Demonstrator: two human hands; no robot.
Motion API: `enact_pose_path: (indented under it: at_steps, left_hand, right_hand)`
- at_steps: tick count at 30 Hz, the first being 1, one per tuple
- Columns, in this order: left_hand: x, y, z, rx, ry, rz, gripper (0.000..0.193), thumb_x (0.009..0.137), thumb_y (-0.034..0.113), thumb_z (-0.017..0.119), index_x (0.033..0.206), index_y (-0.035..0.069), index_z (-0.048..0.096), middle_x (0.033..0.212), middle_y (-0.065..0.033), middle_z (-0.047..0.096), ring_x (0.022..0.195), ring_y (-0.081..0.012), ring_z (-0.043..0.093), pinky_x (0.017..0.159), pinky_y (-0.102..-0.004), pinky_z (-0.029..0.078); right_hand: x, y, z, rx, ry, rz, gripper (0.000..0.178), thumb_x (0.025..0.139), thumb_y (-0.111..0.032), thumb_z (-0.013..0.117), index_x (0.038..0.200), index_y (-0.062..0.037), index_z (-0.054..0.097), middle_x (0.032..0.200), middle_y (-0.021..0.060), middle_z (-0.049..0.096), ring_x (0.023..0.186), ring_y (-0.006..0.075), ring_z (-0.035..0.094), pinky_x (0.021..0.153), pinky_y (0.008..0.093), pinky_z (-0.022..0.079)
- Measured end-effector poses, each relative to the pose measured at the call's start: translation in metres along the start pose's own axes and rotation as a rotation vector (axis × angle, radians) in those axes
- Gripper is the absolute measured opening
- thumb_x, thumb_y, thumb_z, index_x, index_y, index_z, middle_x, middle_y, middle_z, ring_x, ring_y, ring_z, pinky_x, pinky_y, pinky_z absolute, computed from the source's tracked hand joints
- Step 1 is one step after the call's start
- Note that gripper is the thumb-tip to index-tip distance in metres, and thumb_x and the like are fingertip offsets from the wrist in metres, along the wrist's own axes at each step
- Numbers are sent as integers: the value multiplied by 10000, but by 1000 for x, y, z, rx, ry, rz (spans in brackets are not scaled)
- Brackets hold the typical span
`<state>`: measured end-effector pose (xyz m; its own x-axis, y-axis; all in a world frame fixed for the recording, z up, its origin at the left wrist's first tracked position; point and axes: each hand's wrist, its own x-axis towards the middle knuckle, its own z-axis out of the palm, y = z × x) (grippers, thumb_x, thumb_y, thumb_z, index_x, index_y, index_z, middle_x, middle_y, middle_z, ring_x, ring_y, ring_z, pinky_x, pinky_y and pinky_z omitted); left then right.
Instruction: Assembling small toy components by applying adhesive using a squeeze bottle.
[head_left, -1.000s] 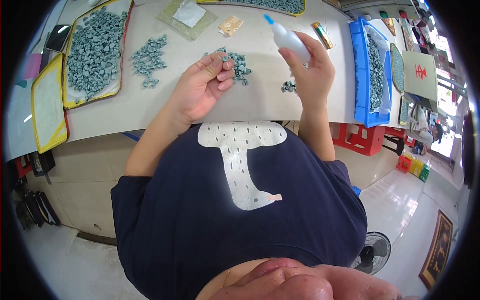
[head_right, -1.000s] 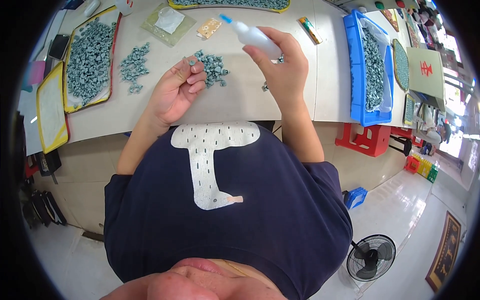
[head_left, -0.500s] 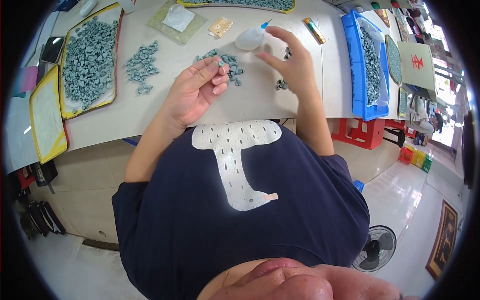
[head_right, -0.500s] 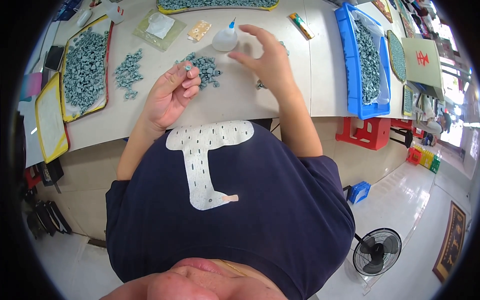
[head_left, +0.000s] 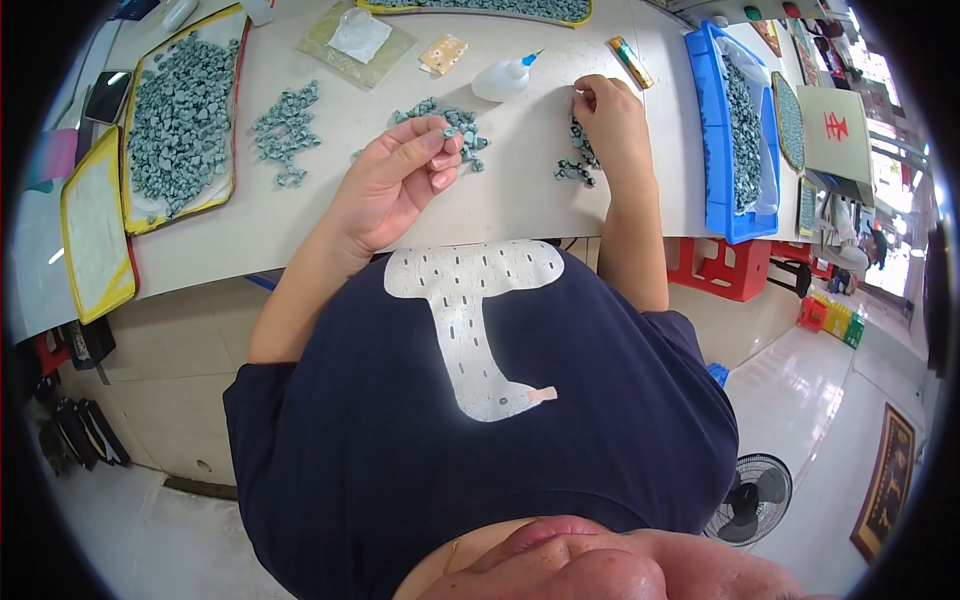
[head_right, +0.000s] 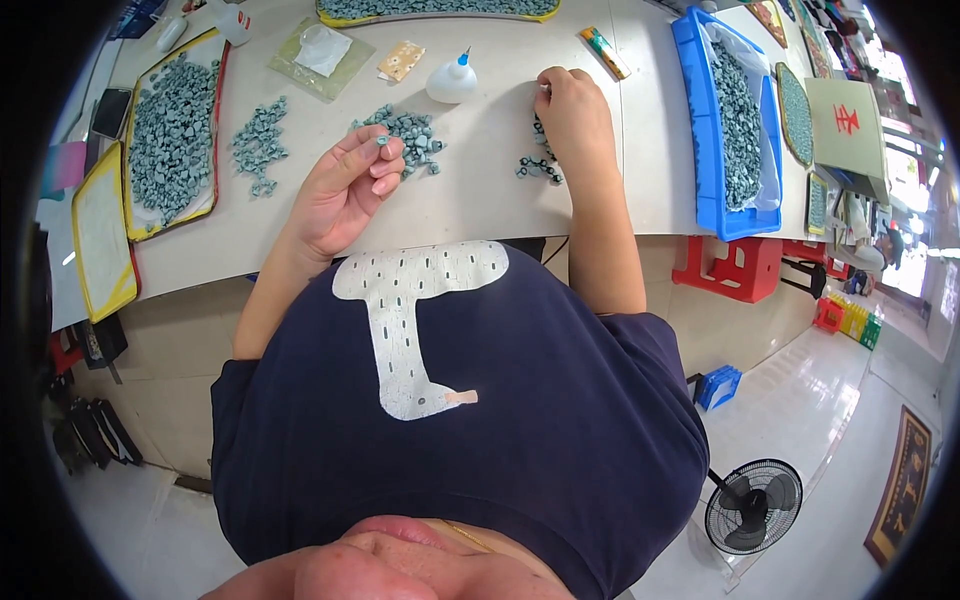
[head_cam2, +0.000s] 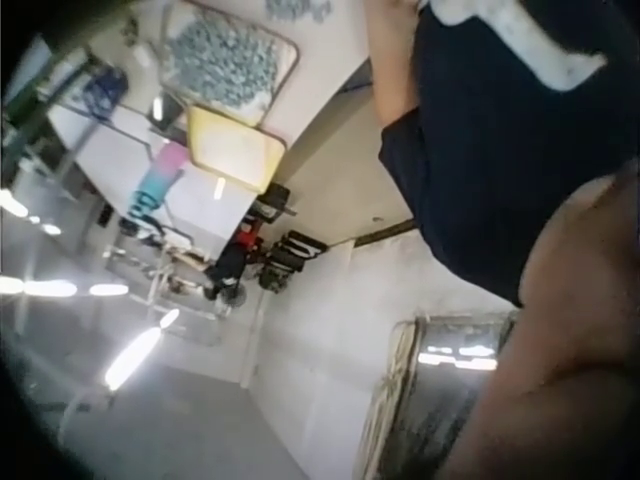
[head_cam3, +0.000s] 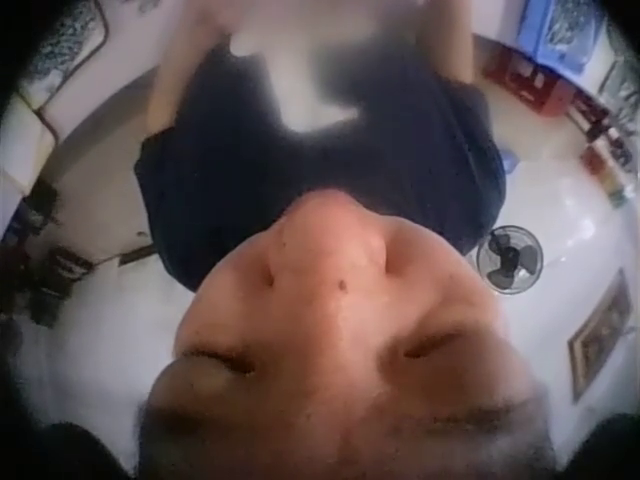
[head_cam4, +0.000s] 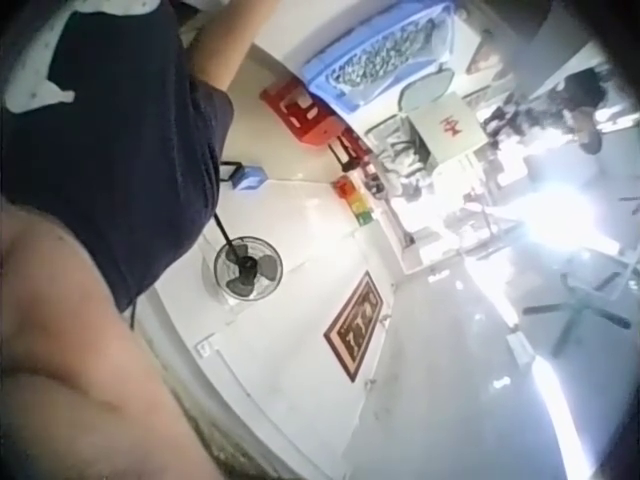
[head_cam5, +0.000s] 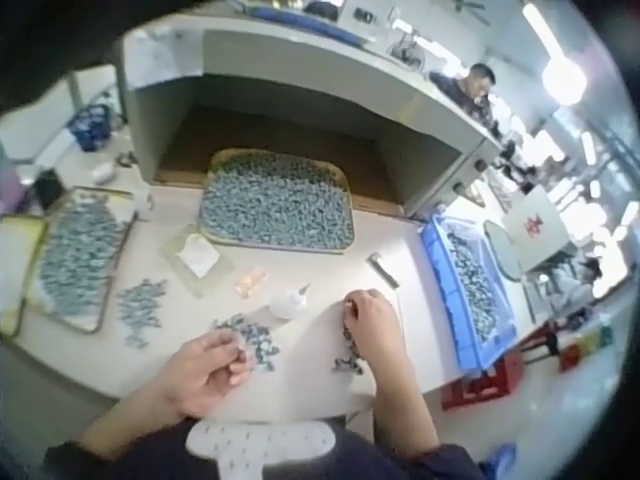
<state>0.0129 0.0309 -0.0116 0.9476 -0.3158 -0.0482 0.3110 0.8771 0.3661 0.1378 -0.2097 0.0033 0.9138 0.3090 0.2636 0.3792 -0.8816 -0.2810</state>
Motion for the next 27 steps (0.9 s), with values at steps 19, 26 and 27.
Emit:
enact_pose_path:
  at_steps: [19, 26, 27]
  left_hand:
    - [-4, 8, -10, 98, -54, -17, 135, 920, 79, 569, 1042, 36, 604, 919, -55, 620, 760, -105, 510, 683, -250, 442]
    - [-5, 8, -13, 101, -50, 6, 132, 917, 80, 575, 1037, 38, 610, 906, -55, 617, 759, -105, 517, 681, -247, 444]
    - [-5, 8, -13, 96, -46, 10, 130, 916, 80, 576, 1034, 37, 610, 902, -54, 616, 759, -105, 517, 682, -247, 445]
  right_hand:
    - [-32, -90, -10, 980, -279, 39, 148, 817, 48, 653, 962, 25, 665, 845, 70, 663, 763, 106, 627, 621, 211, 487]
    - [-32, -102, -3, 815, -102, -327, 201, 802, 65, 648, 993, 12, 680, 888, 82, 673, 765, 135, 649, 640, 217, 507]
    - [-32, -102, -3, 738, -50, -404, 209, 798, 68, 649, 997, 10, 681, 897, 83, 673, 761, 140, 652, 651, 216, 513]
